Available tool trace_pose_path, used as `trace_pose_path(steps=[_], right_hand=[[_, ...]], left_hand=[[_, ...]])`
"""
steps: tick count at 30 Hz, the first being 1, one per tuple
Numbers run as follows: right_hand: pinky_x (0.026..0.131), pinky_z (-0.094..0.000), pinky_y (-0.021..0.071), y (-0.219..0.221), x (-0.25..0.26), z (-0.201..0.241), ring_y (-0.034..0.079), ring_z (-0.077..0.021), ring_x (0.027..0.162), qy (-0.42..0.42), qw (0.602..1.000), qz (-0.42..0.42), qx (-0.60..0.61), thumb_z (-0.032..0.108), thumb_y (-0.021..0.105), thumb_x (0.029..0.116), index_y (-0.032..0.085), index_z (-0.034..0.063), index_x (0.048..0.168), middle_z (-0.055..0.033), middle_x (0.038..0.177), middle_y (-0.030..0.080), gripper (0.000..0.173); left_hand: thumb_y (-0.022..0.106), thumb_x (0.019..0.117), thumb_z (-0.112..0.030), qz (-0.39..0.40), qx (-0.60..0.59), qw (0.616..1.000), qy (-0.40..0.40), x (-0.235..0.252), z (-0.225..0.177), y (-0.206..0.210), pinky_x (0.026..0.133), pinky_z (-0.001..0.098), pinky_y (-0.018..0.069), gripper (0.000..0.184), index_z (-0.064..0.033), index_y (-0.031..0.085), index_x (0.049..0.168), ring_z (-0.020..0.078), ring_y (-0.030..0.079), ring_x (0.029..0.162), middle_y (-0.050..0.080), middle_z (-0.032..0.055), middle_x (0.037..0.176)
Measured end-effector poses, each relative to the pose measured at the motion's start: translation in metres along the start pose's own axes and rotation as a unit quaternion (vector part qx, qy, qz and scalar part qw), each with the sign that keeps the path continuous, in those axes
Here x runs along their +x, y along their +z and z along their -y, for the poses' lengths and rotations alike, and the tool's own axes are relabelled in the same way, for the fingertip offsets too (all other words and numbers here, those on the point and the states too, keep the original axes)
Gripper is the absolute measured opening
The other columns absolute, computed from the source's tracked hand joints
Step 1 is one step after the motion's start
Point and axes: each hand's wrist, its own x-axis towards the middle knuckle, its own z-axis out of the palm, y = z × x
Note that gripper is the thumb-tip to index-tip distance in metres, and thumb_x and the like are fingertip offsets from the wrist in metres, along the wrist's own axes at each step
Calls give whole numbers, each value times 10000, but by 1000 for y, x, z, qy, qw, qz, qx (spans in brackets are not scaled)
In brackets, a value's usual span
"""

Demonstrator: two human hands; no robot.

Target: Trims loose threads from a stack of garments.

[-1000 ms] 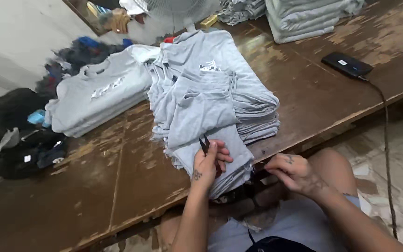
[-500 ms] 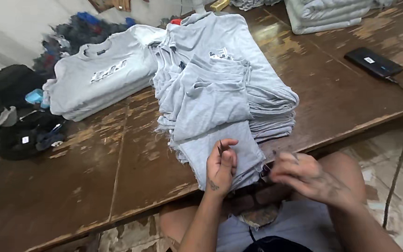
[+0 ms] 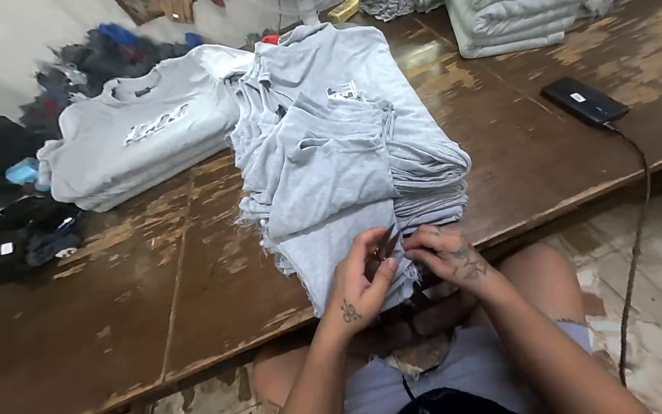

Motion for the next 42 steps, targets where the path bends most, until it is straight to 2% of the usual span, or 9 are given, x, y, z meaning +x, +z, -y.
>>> trace_pose_path(steps=[6, 11, 15, 18, 23, 29, 38, 40, 42], right_hand=[[782, -307, 540, -16, -12, 3, 658, -211, 837, 6, 1000, 9, -20, 122, 465, 1045, 666, -27, 950, -164, 892, 666, 267], [741, -276, 521, -20, -20, 12, 631, -187, 801, -9, 999, -36, -14, 161, 448, 1053, 641, -16, 912, -151, 857, 638, 298], [735, -218, 486, -23, -20, 23, 589, -125, 796, -12, 999, -40, 29, 312, 380, 1107, 602, 0, 897, -119, 828, 589, 437], [803, -344, 548, -20, -9, 21, 667, -195, 872, 51, 998, 10, 19, 419, 421, 1087, 690, -20, 1036, -151, 938, 687, 517], [812, -228, 510, -13, -5, 4, 624, -92, 856, 76, 989, 37, 121, 128, 583, 991, 682, -55, 956, -127, 919, 679, 210], [1005, -294, 537, -26, -13, -11, 689, -97, 1024, 63, 984, 39, 164, 128, 569, 988, 700, -35, 920, -87, 949, 722, 220], [1178, -411, 417, -26, -36, -4, 683, -39, 895, 48, 963, 1, 264, 339, 555, 1053, 638, 69, 811, 23, 798, 671, 372], [1136, -368, 446, -33, -36, 3, 668, -39, 772, 39, 977, 0, 210, 446, 487, 1072, 624, 29, 737, -17, 699, 641, 552], [931, -304, 543, -41, -30, 17, 641, -68, 762, 32, 992, 14, 117, 531, 503, 1038, 643, 11, 893, -58, 768, 639, 558]], left_hand=[[584, 962, -137, 62, 113, 991, 33, -5, -5, -8, 863, 340, 568, 385, 25, 642, 1306, 171, 689, 961, 711, 129, 1120], [596, 938, -74, 66, 229, 966, 104, -7, -13, -5, 699, 454, 603, 325, -33, 715, 1238, 291, 734, 880, 722, 157, 1087], [553, 973, -83, 37, 201, 975, 86, -6, -15, -9, 796, 410, 596, 333, 13, 684, 1264, 252, 729, 922, 731, 148, 1081], [595, 966, -139, -8, 85, 995, 54, -1, -11, -6, 823, 260, 560, 394, 64, 628, 1302, 115, 669, 900, 709, 130, 1067], [583, 963, -129, 9, 91, 996, 23, 0, -8, -1, 820, 262, 555, 392, 40, 631, 1312, 105, 660, 894, 708, 91, 1047], [596, 949, -111, 63, 128, 987, 72, -8, -7, -12, 858, 335, 572, 376, 35, 654, 1291, 184, 690, 942, 704, 149, 1112], [598, 958, -135, -12, 213, 971, 106, -17, -9, -5, 721, 388, 594, 343, -25, 703, 1266, 232, 709, 819, 722, 136, 996], [677, 912, -231, 8, 236, 969, 78, -25, -12, -17, 619, 427, 567, 419, -27, 668, 1278, 228, 672, 711, 701, 108, 917], [720, 835, -164, 47, 257, 964, 57, -27, -15, -27, 542, 497, 551, 327, -37, 705, 1136, 255, 675, 622, 701, 83, 787]])
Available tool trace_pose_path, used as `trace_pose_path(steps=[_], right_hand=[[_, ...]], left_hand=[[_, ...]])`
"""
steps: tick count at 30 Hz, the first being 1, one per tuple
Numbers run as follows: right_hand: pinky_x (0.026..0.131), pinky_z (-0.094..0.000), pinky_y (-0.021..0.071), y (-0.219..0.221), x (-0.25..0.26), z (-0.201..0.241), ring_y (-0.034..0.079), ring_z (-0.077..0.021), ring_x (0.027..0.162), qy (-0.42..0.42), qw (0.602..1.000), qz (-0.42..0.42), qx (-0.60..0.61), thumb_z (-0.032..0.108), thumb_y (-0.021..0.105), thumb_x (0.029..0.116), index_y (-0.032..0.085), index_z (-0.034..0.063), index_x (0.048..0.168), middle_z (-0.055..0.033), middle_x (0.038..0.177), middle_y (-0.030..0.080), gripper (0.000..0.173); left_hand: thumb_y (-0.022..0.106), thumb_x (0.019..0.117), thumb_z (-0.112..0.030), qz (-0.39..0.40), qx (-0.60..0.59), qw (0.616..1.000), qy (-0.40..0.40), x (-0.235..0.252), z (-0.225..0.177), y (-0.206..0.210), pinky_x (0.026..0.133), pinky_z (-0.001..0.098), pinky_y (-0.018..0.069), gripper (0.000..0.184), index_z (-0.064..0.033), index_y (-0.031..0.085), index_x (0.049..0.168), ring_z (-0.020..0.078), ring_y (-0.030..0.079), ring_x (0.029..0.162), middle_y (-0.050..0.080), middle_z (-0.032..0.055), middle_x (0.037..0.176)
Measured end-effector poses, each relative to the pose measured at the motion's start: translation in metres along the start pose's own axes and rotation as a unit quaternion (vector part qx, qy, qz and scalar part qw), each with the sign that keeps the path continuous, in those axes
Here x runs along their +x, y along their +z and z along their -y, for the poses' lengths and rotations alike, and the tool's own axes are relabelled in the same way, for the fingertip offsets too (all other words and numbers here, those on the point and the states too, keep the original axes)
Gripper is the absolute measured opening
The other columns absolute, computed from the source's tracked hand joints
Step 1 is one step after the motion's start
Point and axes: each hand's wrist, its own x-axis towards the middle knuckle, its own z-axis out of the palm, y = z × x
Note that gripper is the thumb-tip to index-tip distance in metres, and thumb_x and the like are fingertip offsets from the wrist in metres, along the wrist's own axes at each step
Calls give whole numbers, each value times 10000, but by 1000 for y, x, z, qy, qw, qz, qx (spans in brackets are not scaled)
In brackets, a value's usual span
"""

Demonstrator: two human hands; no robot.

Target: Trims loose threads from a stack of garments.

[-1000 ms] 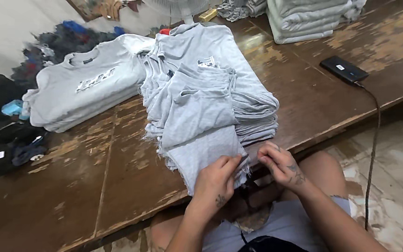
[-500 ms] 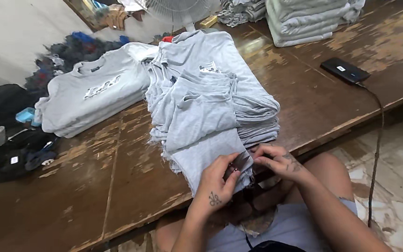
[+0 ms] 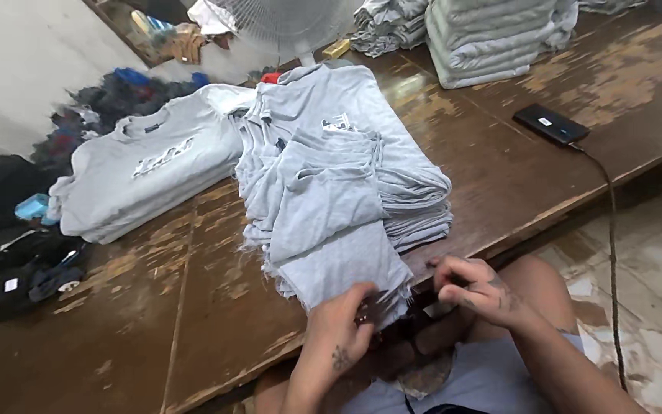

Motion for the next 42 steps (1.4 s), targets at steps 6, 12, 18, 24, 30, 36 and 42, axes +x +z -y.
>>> trace_pose_path(steps=[6, 12, 18, 24, 30, 36, 42], right_hand=[[798, -371, 587, 35, 45, 7, 705, -247, 915, -36, 995, -23, -88, 132, 644, 912, 759, -7, 1029, -191, 1041, 715, 215], [770, -219, 556, 40, 53, -8, 639, 14, 839, 71, 958, 3, 278, -9, 508, 864, 447, 53, 1256, 86, 933, 647, 401], [776, -388, 613, 37, 48, -3, 741, -269, 852, -87, 967, -98, -219, 167, 603, 982, 734, -6, 1013, -171, 940, 744, 219], [675, -195, 513, -46, 8, 15, 615, -71, 702, -27, 978, -33, -203, 211, 508, 1031, 682, 7, 895, -90, 778, 668, 302], [781, -437, 598, 5, 40, 30, 711, -279, 902, 15, 980, -4, -198, 498, 603, 984, 643, -10, 1273, -186, 1089, 713, 586], [688, -448, 617, 19, 38, 5, 749, -294, 740, -40, 968, -38, -244, 72, 598, 956, 736, -24, 973, -157, 842, 747, 169], [634, -372, 549, -48, 3, -3, 669, -208, 684, -8, 956, -39, -292, 188, 488, 995, 702, 11, 907, -125, 788, 692, 291]], left_hand=[[508, 1002, -121, -37, -119, 992, -7, 42, -4, -21, 681, 306, 523, 208, 31, 650, 994, 135, 617, 749, 642, 85, 868], [543, 936, -8, -181, -452, 863, -133, 59, 16, 20, 681, 162, 505, 198, 7, 616, 1119, -32, 584, 735, 632, -79, 866], [547, 935, 7, -189, -433, 871, -134, 55, 14, 23, 668, 161, 503, 178, 16, 632, 1090, -33, 587, 720, 639, -83, 839], [548, 926, 16, -186, -451, 868, -91, 53, 17, 25, 644, 143, 491, 154, -12, 647, 1041, -53, 575, 701, 635, -109, 815], [537, 935, 13, -175, -441, 874, -108, 57, 10, 28, 657, 149, 500, 160, 10, 637, 1059, -40, 582, 712, 636, -91, 824], [556, 944, -9, -124, -402, 905, -69, 44, 11, 23, 620, 144, 473, 200, 34, 618, 1130, -48, 544, 660, 590, -117, 766], [556, 950, -10, -155, -402, 890, -149, 51, 8, 23, 635, 159, 488, 159, 25, 645, 1077, -28, 569, 672, 617, -80, 768]])
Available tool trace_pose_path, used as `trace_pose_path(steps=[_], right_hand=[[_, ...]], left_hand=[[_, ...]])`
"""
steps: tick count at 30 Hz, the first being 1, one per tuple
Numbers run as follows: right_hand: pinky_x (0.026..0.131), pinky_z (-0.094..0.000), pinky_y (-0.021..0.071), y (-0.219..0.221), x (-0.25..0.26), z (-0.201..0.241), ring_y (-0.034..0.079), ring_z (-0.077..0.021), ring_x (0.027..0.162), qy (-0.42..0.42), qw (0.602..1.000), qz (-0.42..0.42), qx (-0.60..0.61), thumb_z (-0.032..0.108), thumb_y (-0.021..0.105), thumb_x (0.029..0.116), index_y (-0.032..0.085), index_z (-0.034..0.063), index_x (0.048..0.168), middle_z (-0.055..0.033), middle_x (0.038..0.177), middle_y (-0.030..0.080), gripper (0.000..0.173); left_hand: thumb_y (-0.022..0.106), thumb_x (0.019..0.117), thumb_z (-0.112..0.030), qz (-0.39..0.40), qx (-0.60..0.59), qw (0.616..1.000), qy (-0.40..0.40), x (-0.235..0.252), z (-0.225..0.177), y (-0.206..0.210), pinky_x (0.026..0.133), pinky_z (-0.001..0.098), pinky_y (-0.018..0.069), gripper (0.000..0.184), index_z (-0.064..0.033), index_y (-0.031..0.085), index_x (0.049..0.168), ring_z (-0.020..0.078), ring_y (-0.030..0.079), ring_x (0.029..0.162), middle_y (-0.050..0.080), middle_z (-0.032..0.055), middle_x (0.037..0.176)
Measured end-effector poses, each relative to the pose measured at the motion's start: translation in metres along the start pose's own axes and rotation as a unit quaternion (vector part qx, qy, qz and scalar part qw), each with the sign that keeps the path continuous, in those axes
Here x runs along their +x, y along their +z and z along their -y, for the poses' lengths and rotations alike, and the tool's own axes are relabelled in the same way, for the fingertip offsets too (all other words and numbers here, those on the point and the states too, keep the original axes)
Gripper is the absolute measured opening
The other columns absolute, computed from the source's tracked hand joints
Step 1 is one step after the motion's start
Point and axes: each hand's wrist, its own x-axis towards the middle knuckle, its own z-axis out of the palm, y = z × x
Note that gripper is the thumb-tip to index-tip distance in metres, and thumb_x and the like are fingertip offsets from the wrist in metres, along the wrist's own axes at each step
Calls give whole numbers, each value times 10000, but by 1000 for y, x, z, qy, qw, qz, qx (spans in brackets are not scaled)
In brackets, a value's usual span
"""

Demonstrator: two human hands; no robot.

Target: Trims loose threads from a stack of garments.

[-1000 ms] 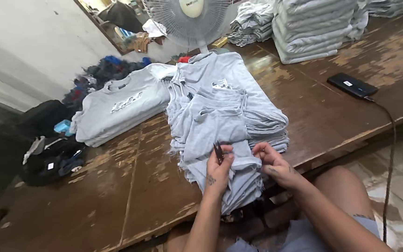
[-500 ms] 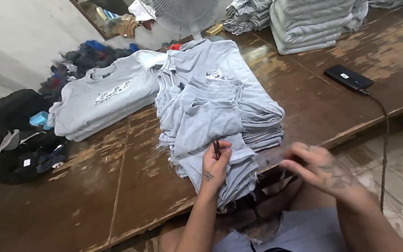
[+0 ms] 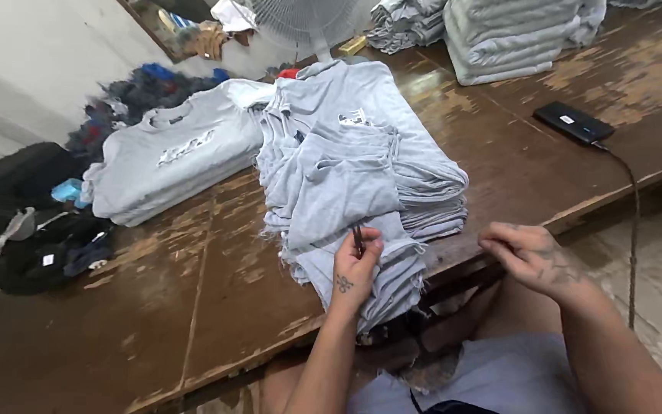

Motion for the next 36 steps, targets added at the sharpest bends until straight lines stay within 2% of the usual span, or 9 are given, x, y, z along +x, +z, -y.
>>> trace_pose_path(steps=[5, 10, 13, 17, 21, 23, 27, 32, 36], right_hand=[[779, -498, 613, 31, 27, 50, 732, -348, 906, -24, 1000, 2, 2, 258, 695, 953, 711, -1, 1135, -203, 1031, 727, 318], [784, -333, 599, 69, 36, 37, 726, -214, 828, -114, 980, -132, 90, 77, 590, 981, 750, 24, 954, -136, 874, 742, 171], [727, -182, 534, 22, 12, 28, 627, -21, 761, -55, 969, -5, 239, 240, 527, 1058, 688, 33, 940, -43, 818, 673, 288], [539, -144, 435, -12, -2, 26, 537, 7, 577, -95, 973, 99, 187, 463, 466, 1069, 644, 75, 824, -3, 638, 583, 492], [683, -376, 580, 4, 22, 51, 676, -205, 779, -18, 993, 53, 101, 610, 492, 998, 660, 18, 1241, -142, 965, 705, 662], [787, -426, 595, 30, 37, 57, 706, -268, 906, 4, 991, 39, 125, 530, 569, 992, 637, -10, 1278, -186, 1086, 707, 615], [683, -416, 602, 62, 42, 51, 727, -285, 742, -72, 994, -15, 80, 119, 653, 919, 706, -16, 925, -163, 847, 723, 144], [677, -417, 607, 27, 22, 43, 731, -292, 740, -110, 994, 10, 14, 65, 603, 933, 713, -5, 903, -155, 821, 718, 134], [662, -336, 587, 29, 8, 46, 699, -231, 728, -127, 991, -50, -3, 121, 521, 985, 687, 30, 913, -113, 804, 691, 203]], left_hand=[[569, 954, -17, -30, -10, 998, -49, 7, -3, 6, 647, 184, 501, 144, 10, 651, 1069, 3, 583, 687, 628, -50, 793], [583, 937, -16, -6, 1, 999, -41, 2, -5, -1, 631, 169, 483, 222, 24, 624, 1151, -9, 555, 665, 604, -64, 794], [577, 947, -29, 26, -2, 1000, -18, -6, -2, -6, 601, 152, 461, 260, 39, 607, 1196, -34, 526, 629, 574, -95, 734], [555, 948, -20, 35, -15, 999, 7, 0, -1, -4, 592, 146, 446, 245, 44, 610, 1178, -45, 506, 623, 550, -104, 725], [553, 948, -25, 38, -22, 999, -3, 2, -1, 1, 615, 157, 473, 235, 23, 610, 1171, -35, 536, 645, 582, -98, 762], [551, 946, -21, 38, -21, 999, 8, -2, -1, 1, 614, 163, 480, 235, 24, 609, 1170, -26, 546, 647, 591, -91, 765], [575, 951, -57, 62, 72, 994, 55, -16, 2, -6, 595, 155, 471, 277, 51, 603, 1205, -33, 537, 636, 595, -72, 760], [607, 957, -255, 78, 411, 901, 115, -30, -16, -20, 610, 468, 564, 537, 31, 534, 1406, 248, 674, 710, 699, 128, 935], [568, 943, -269, 79, 487, 816, 300, -33, -50, -12, 524, 395, 543, 311, -55, 714, 1116, 228, 683, 679, 690, 87, 859]])
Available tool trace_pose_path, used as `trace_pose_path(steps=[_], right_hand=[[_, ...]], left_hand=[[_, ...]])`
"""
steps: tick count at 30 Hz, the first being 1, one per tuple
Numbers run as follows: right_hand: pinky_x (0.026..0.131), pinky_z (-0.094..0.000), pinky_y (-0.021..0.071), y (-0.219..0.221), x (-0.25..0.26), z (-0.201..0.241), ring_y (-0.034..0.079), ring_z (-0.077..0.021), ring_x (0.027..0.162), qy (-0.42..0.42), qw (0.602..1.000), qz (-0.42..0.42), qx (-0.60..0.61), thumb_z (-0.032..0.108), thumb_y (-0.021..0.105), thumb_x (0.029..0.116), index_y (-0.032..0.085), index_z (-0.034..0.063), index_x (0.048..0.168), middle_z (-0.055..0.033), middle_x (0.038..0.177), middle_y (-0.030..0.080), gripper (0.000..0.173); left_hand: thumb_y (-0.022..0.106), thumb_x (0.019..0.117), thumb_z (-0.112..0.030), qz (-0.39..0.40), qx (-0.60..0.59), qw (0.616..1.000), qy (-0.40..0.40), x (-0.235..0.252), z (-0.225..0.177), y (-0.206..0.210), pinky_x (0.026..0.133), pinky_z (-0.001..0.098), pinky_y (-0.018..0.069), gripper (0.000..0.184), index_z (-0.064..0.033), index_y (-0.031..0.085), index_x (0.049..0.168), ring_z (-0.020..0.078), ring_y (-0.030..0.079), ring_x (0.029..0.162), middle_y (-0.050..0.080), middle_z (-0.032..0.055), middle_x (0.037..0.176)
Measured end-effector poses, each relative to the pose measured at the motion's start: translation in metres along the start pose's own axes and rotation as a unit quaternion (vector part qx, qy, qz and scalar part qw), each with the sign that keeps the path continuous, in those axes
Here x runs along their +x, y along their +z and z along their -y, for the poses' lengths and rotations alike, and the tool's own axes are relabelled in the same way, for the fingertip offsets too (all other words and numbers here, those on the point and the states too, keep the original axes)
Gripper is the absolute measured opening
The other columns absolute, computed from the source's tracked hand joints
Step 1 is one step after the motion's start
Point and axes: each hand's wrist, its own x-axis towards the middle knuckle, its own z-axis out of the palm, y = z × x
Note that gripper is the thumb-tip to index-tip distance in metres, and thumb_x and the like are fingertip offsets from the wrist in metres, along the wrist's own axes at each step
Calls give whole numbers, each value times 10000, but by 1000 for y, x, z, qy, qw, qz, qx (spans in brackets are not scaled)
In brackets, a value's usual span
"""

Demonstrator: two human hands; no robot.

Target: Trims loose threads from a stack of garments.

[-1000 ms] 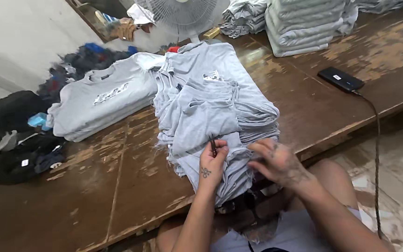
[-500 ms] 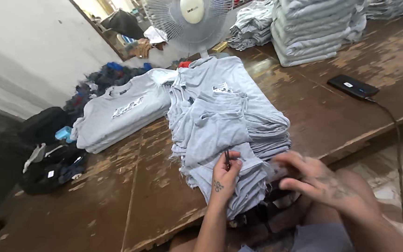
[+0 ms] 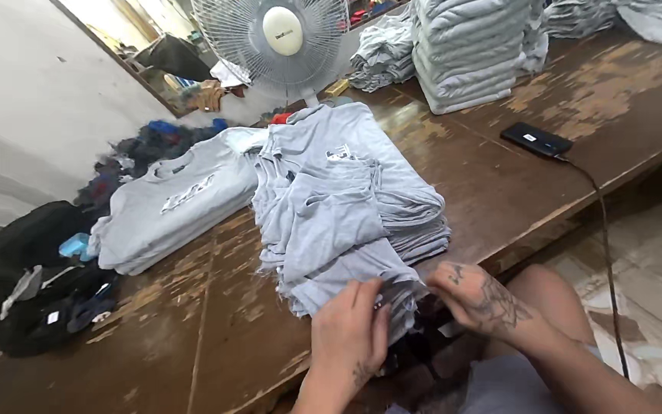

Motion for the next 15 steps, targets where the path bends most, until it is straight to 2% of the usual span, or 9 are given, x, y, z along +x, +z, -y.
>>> trace_pose_path(steps=[3, 5, 8, 12, 15], right_hand=[[640, -314, 574, 6, -4, 6, 682, -213, 709, 18, 999, -35, -9, 147, 506, 1002, 679, 33, 922, -100, 790, 677, 223], [636, -308, 565, 9, -4, 9, 673, -207, 704, 25, 998, -55, -11, 162, 491, 1016, 674, 36, 916, -95, 780, 670, 244], [640, -303, 566, 10, -4, 9, 673, -197, 703, 29, 998, -63, 2, 165, 481, 1017, 674, 36, 913, -93, 781, 670, 254], [649, -276, 549, 15, -1, 13, 653, -176, 695, 38, 994, -91, 41, 176, 474, 1031, 660, 35, 908, -89, 766, 655, 263], [645, -253, 534, 22, 1, 16, 633, -161, 685, 35, 993, -102, 56, 192, 472, 1039, 648, 41, 908, -83, 759, 640, 266]], left_hand=[[575, 919, -194, 25, 36, 995, 91, 15, -9, -8, 555, 391, 537, 249, -106, 747, 1075, 247, 696, 724, 708, 72, 871], [584, 897, -150, 35, 65, 990, 120, 22, -6, -2, 517, 390, 512, 221, -121, 763, 1022, 250, 687, 676, 708, 65, 829], [578, 895, -132, 42, 73, 989, 123, 26, -1, -4, 504, 390, 514, 228, -125, 772, 1014, 247, 683, 646, 699, 63, 797], [577, 913, -169, 38, 81, 988, 126, 24, -5, -1, 514, 382, 503, 246, -119, 766, 1062, 250, 679, 665, 700, 71, 829], [595, 868, -116, 34, 89, 988, 119, 22, -3, 1, 480, 379, 498, 243, -118, 775, 1032, 246, 669, 613, 695, 67, 791]])
